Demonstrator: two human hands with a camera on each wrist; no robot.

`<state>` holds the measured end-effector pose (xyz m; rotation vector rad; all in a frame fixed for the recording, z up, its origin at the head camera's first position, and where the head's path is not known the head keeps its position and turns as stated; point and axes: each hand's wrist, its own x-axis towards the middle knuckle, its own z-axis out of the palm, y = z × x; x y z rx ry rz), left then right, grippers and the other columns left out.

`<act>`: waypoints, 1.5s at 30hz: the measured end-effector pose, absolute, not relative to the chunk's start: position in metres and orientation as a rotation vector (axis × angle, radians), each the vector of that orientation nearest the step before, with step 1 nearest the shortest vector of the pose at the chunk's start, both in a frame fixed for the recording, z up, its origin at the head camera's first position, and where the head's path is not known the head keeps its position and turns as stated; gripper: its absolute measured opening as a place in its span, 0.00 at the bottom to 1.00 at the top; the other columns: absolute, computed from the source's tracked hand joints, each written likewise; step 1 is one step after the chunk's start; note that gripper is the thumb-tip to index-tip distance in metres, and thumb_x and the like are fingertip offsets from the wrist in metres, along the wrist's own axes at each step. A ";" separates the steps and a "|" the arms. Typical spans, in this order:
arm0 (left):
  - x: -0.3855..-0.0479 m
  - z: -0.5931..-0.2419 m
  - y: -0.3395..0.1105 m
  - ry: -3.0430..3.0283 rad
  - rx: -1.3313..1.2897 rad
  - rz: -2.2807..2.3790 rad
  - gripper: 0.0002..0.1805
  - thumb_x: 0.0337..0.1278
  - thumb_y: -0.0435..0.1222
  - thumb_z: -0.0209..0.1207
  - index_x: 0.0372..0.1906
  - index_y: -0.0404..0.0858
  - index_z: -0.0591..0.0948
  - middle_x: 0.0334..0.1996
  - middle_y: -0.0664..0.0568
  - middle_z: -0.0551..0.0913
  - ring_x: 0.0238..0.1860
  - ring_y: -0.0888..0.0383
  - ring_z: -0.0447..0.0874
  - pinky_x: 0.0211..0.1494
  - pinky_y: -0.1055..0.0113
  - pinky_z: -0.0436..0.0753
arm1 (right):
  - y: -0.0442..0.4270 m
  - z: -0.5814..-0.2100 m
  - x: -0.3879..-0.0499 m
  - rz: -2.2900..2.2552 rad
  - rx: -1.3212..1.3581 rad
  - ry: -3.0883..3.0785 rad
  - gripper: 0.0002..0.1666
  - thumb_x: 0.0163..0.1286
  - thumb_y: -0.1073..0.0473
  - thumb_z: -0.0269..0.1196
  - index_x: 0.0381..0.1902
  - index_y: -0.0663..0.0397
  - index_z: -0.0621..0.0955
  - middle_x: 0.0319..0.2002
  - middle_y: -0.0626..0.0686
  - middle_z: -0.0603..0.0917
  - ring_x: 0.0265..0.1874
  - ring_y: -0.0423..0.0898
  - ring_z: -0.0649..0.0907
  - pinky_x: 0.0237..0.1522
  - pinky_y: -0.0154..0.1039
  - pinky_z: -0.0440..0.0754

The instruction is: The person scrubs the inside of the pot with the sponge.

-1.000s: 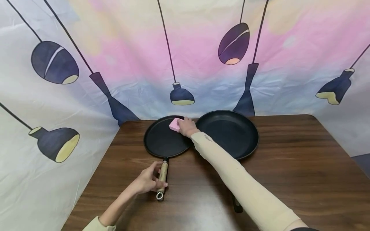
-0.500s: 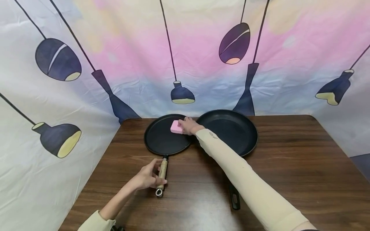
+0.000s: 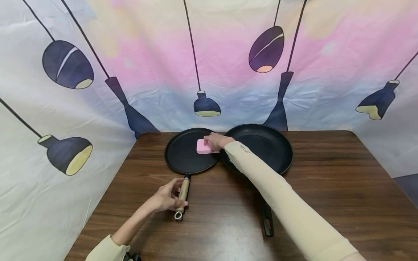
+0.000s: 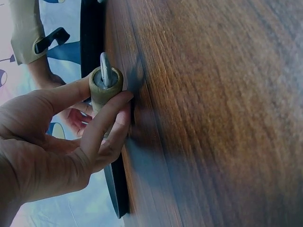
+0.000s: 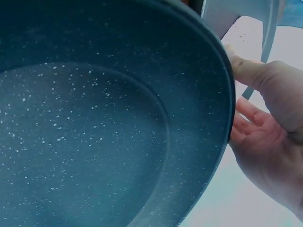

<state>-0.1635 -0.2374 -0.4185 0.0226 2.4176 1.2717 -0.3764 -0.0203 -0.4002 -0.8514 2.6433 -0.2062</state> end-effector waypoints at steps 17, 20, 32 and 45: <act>-0.176 -0.417 -0.236 2.418 0.030 1.294 0.49 0.47 0.24 0.75 0.74 0.32 0.63 0.51 0.38 0.74 0.33 0.60 0.84 0.34 0.59 0.91 | -0.041 -0.395 -0.351 -0.027 -1.010 2.621 0.21 0.70 0.54 0.70 0.58 0.44 0.79 0.59 0.54 0.79 0.53 0.48 0.75 0.56 0.42 0.77; -0.178 -0.418 -0.236 2.412 0.024 1.276 0.51 0.47 0.24 0.75 0.76 0.31 0.61 0.53 0.36 0.74 0.34 0.59 0.84 0.35 0.59 0.91 | -0.053 -0.398 -0.342 -0.005 -1.067 2.616 0.22 0.69 0.53 0.70 0.59 0.43 0.79 0.57 0.52 0.80 0.52 0.47 0.76 0.55 0.41 0.78; -0.185 -0.415 -0.235 2.336 0.127 1.268 0.55 0.50 0.25 0.74 0.79 0.26 0.52 0.52 0.35 0.76 0.32 0.59 0.83 0.36 0.58 0.92 | -0.092 -0.399 -0.336 -0.005 -1.152 2.622 0.21 0.71 0.54 0.69 0.59 0.42 0.79 0.49 0.47 0.83 0.39 0.43 0.78 0.41 0.34 0.77; -0.175 -0.422 -0.248 2.228 0.199 1.347 0.55 0.51 0.26 0.74 0.78 0.27 0.50 0.49 0.35 0.75 0.33 0.57 0.82 0.36 0.56 0.92 | -0.134 -0.418 -0.354 0.035 -1.194 2.759 0.16 0.75 0.56 0.63 0.58 0.41 0.79 0.51 0.49 0.84 0.45 0.44 0.81 0.49 0.36 0.80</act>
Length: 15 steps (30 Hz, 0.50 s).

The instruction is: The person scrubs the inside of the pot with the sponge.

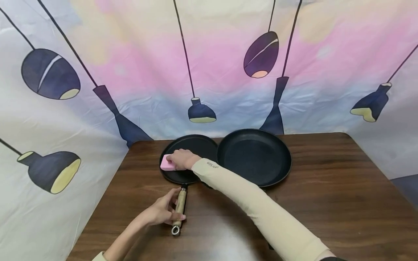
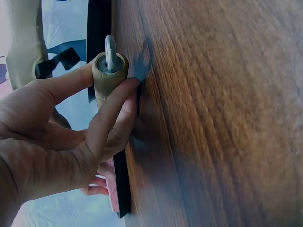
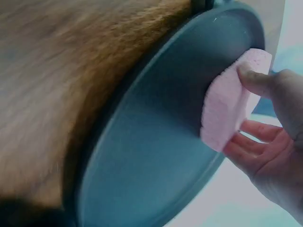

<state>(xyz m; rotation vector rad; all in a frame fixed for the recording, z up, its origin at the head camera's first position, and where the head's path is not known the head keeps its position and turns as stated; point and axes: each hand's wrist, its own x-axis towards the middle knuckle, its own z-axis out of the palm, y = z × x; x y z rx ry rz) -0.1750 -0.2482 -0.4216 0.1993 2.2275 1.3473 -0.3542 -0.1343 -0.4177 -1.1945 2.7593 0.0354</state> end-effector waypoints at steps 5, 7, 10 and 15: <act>-0.167 -0.427 -0.252 2.179 0.200 1.371 0.56 0.51 0.27 0.74 0.78 0.26 0.49 0.48 0.35 0.75 0.32 0.56 0.83 0.36 0.55 0.92 | -0.146 -0.437 -0.362 -0.001 -1.091 2.852 0.14 0.77 0.54 0.61 0.58 0.42 0.79 0.55 0.50 0.84 0.54 0.47 0.82 0.57 0.40 0.83; -0.165 -0.428 -0.252 2.169 0.200 1.373 0.56 0.52 0.28 0.74 0.78 0.26 0.49 0.49 0.35 0.75 0.33 0.56 0.83 0.37 0.55 0.92 | -0.149 -0.441 -0.365 -0.005 -1.053 2.872 0.13 0.79 0.53 0.59 0.57 0.42 0.78 0.56 0.51 0.83 0.56 0.48 0.81 0.59 0.41 0.83; -0.167 -0.426 -0.251 2.180 0.205 1.362 0.56 0.52 0.28 0.75 0.78 0.26 0.49 0.50 0.35 0.74 0.33 0.56 0.83 0.37 0.55 0.92 | -0.149 -0.438 -0.369 -0.020 -1.027 2.889 0.13 0.79 0.54 0.58 0.58 0.43 0.78 0.58 0.53 0.82 0.57 0.49 0.81 0.59 0.42 0.83; -0.175 -0.420 -0.249 2.213 0.213 1.314 0.57 0.52 0.31 0.75 0.79 0.28 0.49 0.52 0.34 0.73 0.34 0.56 0.83 0.38 0.57 0.91 | -0.129 -0.428 -0.381 -0.043 -0.872 2.941 0.18 0.81 0.58 0.54 0.65 0.45 0.75 0.63 0.57 0.79 0.62 0.53 0.79 0.62 0.44 0.81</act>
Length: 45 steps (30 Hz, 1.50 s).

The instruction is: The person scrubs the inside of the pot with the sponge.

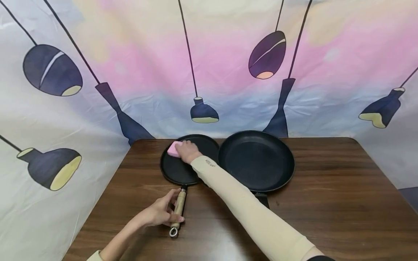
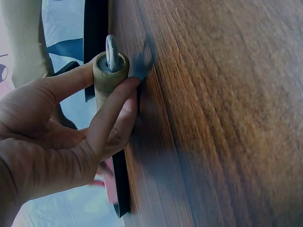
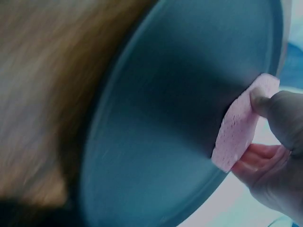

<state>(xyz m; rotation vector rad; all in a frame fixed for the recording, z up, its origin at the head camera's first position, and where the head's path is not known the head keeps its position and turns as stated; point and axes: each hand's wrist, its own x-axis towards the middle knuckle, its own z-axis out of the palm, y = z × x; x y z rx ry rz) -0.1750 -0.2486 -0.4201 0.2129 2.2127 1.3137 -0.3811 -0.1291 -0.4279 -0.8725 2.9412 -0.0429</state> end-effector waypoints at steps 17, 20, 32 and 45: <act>-0.182 -0.419 -0.243 2.278 0.168 1.260 0.53 0.55 0.31 0.73 0.80 0.32 0.52 0.48 0.38 0.73 0.36 0.57 0.82 0.41 0.57 0.91 | -0.039 -0.402 -0.386 -0.065 -0.750 2.845 0.17 0.79 0.61 0.57 0.63 0.51 0.77 0.58 0.59 0.82 0.54 0.53 0.80 0.58 0.45 0.80; -0.183 -0.417 -0.242 2.281 0.174 1.244 0.52 0.56 0.30 0.72 0.79 0.32 0.52 0.48 0.37 0.74 0.36 0.57 0.82 0.41 0.56 0.91 | -0.030 -0.397 -0.376 -0.080 -0.799 2.791 0.18 0.78 0.63 0.58 0.63 0.50 0.77 0.58 0.57 0.82 0.51 0.51 0.79 0.57 0.42 0.77; -0.174 -0.417 -0.243 2.270 0.127 1.230 0.52 0.58 0.29 0.71 0.79 0.31 0.51 0.47 0.36 0.75 0.38 0.56 0.82 0.42 0.56 0.91 | -0.040 -0.407 -0.337 0.009 -1.096 2.675 0.22 0.72 0.61 0.66 0.61 0.44 0.80 0.61 0.53 0.82 0.53 0.49 0.79 0.62 0.43 0.79; -0.176 -0.417 -0.245 2.231 0.194 1.250 0.49 0.58 0.28 0.71 0.76 0.30 0.51 0.47 0.35 0.74 0.36 0.55 0.82 0.41 0.54 0.91 | -0.054 -0.398 -0.343 -0.089 -1.148 2.535 0.23 0.70 0.64 0.68 0.60 0.43 0.79 0.62 0.49 0.80 0.50 0.46 0.76 0.47 0.35 0.76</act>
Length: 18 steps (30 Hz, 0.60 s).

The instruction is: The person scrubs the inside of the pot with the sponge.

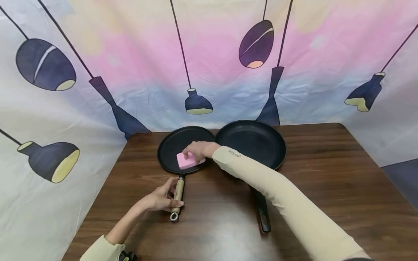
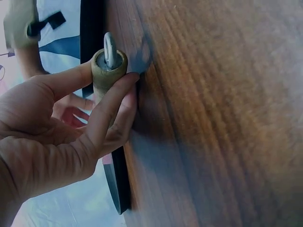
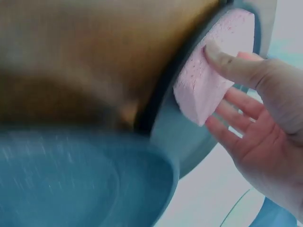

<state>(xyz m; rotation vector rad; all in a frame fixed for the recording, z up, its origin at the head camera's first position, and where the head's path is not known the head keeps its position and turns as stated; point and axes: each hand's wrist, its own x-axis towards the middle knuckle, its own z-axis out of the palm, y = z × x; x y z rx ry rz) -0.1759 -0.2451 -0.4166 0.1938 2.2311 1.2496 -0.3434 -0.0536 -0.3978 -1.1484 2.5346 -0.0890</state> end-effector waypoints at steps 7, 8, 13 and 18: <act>-0.171 -0.417 -0.245 2.214 0.186 1.222 0.51 0.58 0.27 0.70 0.77 0.31 0.48 0.47 0.35 0.75 0.37 0.54 0.82 0.40 0.53 0.91 | -0.049 -0.399 -0.381 -0.160 -0.932 2.683 0.23 0.72 0.65 0.66 0.62 0.49 0.78 0.60 0.55 0.82 0.50 0.49 0.78 0.50 0.38 0.78; -0.170 -0.418 -0.245 2.211 0.188 1.225 0.51 0.58 0.27 0.70 0.77 0.31 0.48 0.47 0.35 0.75 0.37 0.54 0.82 0.40 0.53 0.91 | -0.049 -0.401 -0.385 -0.139 -0.912 2.718 0.21 0.73 0.64 0.65 0.62 0.50 0.78 0.58 0.55 0.82 0.50 0.50 0.79 0.52 0.40 0.78; -0.171 -0.419 -0.243 2.188 0.197 1.251 0.51 0.58 0.28 0.71 0.77 0.31 0.48 0.47 0.35 0.75 0.37 0.53 0.83 0.40 0.53 0.92 | -0.049 -0.409 -0.392 0.014 -0.832 2.847 0.16 0.78 0.57 0.61 0.60 0.51 0.78 0.55 0.57 0.85 0.54 0.54 0.82 0.59 0.46 0.82; -0.177 -0.418 -0.247 2.223 0.208 1.237 0.49 0.57 0.28 0.71 0.75 0.32 0.51 0.45 0.36 0.76 0.35 0.54 0.83 0.39 0.54 0.92 | -0.053 -0.405 -0.389 0.136 -0.908 2.848 0.15 0.79 0.56 0.59 0.59 0.51 0.80 0.54 0.57 0.85 0.52 0.53 0.83 0.58 0.45 0.83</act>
